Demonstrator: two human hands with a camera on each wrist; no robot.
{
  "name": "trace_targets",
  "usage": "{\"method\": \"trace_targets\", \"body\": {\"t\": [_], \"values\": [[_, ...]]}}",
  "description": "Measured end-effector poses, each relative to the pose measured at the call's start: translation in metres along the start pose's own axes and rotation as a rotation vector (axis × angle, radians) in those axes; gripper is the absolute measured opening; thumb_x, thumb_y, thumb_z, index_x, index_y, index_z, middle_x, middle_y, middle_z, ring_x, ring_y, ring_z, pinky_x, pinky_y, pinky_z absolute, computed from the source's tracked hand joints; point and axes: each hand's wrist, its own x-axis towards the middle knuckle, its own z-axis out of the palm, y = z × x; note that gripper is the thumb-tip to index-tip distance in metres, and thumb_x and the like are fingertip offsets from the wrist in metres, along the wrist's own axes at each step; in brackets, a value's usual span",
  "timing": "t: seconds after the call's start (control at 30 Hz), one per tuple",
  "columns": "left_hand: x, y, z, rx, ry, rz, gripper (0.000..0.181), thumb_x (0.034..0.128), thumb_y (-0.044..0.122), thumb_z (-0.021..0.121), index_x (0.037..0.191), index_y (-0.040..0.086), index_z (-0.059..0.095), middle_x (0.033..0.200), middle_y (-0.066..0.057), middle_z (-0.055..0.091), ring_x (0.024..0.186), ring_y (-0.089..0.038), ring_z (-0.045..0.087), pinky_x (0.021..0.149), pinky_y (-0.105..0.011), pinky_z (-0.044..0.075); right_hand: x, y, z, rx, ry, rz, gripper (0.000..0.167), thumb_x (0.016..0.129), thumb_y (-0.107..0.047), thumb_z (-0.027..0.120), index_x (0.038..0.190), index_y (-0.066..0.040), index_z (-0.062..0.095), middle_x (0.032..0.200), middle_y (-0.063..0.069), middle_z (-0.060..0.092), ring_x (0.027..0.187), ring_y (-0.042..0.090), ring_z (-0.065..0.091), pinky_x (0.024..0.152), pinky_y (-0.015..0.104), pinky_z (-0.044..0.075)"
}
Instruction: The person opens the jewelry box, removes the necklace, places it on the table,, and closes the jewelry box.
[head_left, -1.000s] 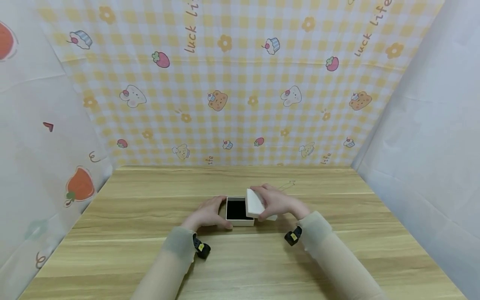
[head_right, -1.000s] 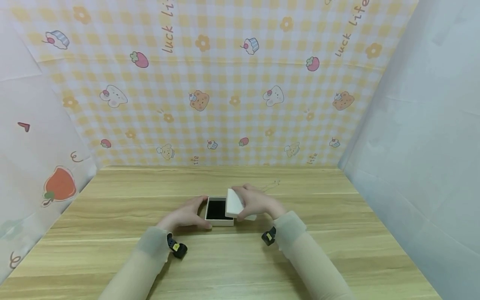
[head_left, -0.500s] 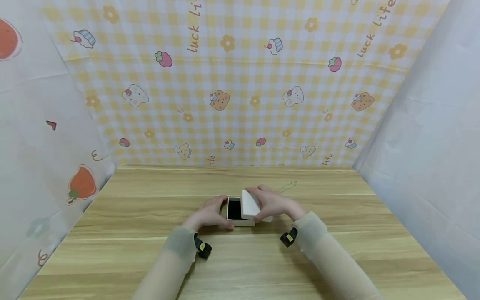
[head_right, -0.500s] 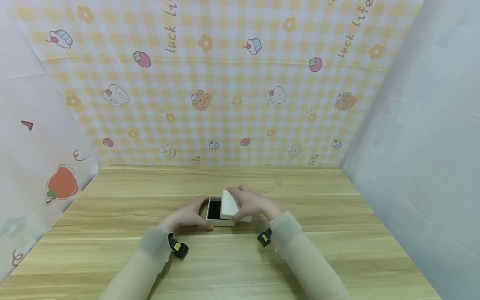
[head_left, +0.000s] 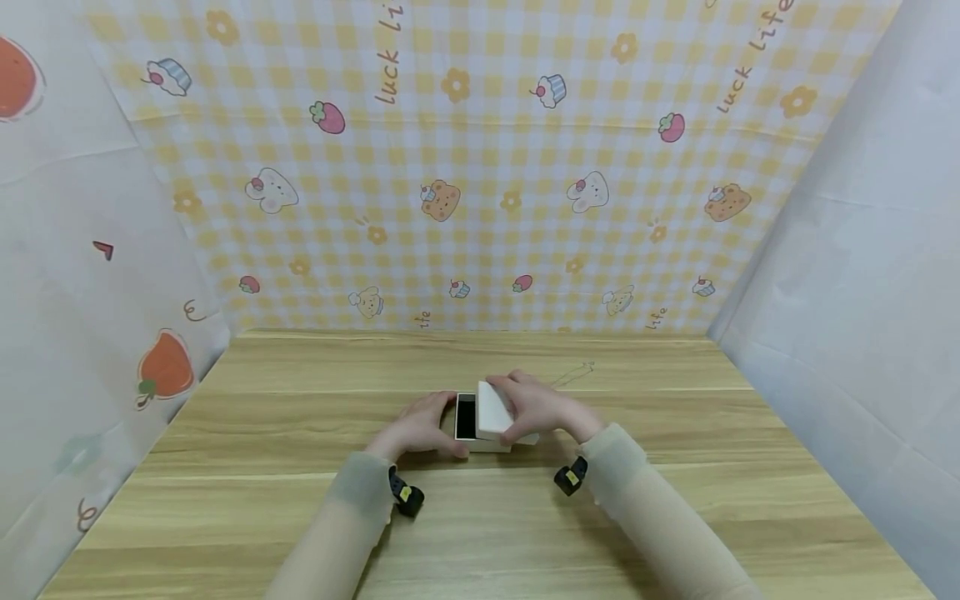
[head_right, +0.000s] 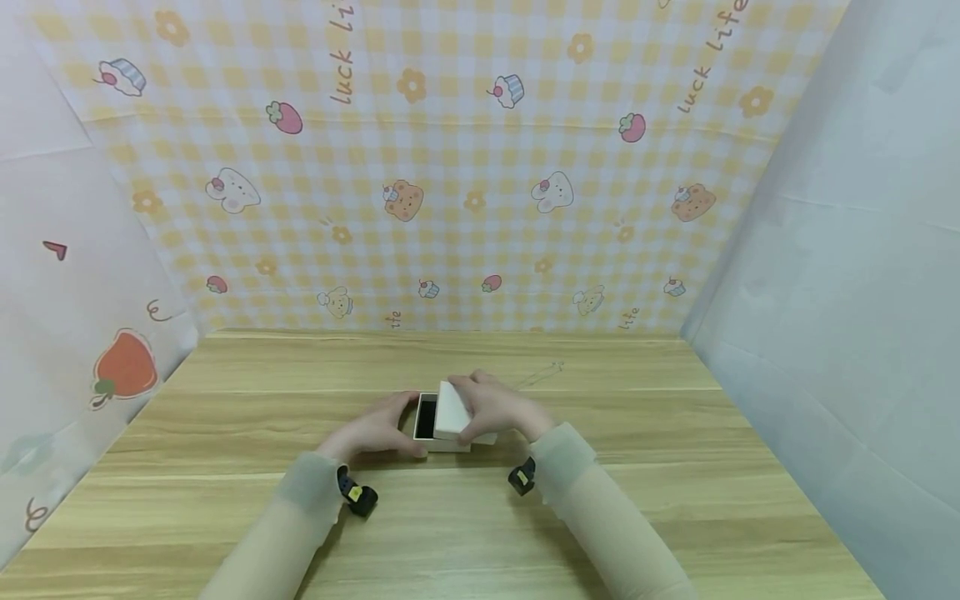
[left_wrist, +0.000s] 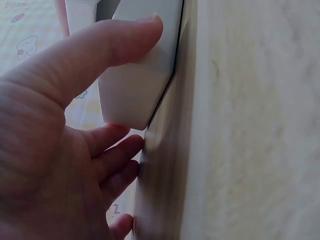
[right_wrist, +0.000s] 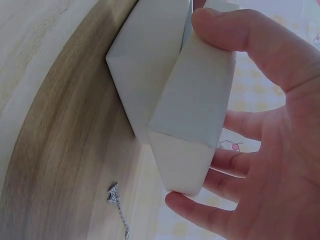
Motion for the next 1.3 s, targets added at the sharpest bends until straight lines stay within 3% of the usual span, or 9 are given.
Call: {"method": "trace_targets", "body": {"t": [0.8, 1.3], "values": [[0.000, 0.000, 0.001, 0.000, -0.003, -0.016, 0.100, 0.0672, 0.039, 0.085, 0.147, 0.004, 0.037, 0.150, -0.015, 0.038, 0.139, -0.035, 0.029, 0.111, -0.057, 0.019, 0.009, -0.013, 0.007, -0.090, 0.023, 0.019, 0.094, 0.070, -0.024, 0.084, 0.149, -0.008, 0.036, 0.123, 0.012, 0.050, 0.094, 0.019, 0.049, 0.075, 0.034, 0.047], [0.000, -0.002, 0.002, -0.006, 0.018, 0.009, 0.097, 0.0637, 0.039, 0.088, 0.143, 0.006, 0.042, 0.144, -0.011, 0.045, 0.134, -0.033, 0.036, 0.109, -0.055, 0.024, 0.019, -0.020, 0.011, -0.127, -0.009, 0.014, 0.093, 0.070, -0.027, 0.084, 0.148, -0.009, 0.037, 0.122, 0.011, 0.050, 0.093, 0.019, 0.050, 0.074, 0.033, 0.048]]}}
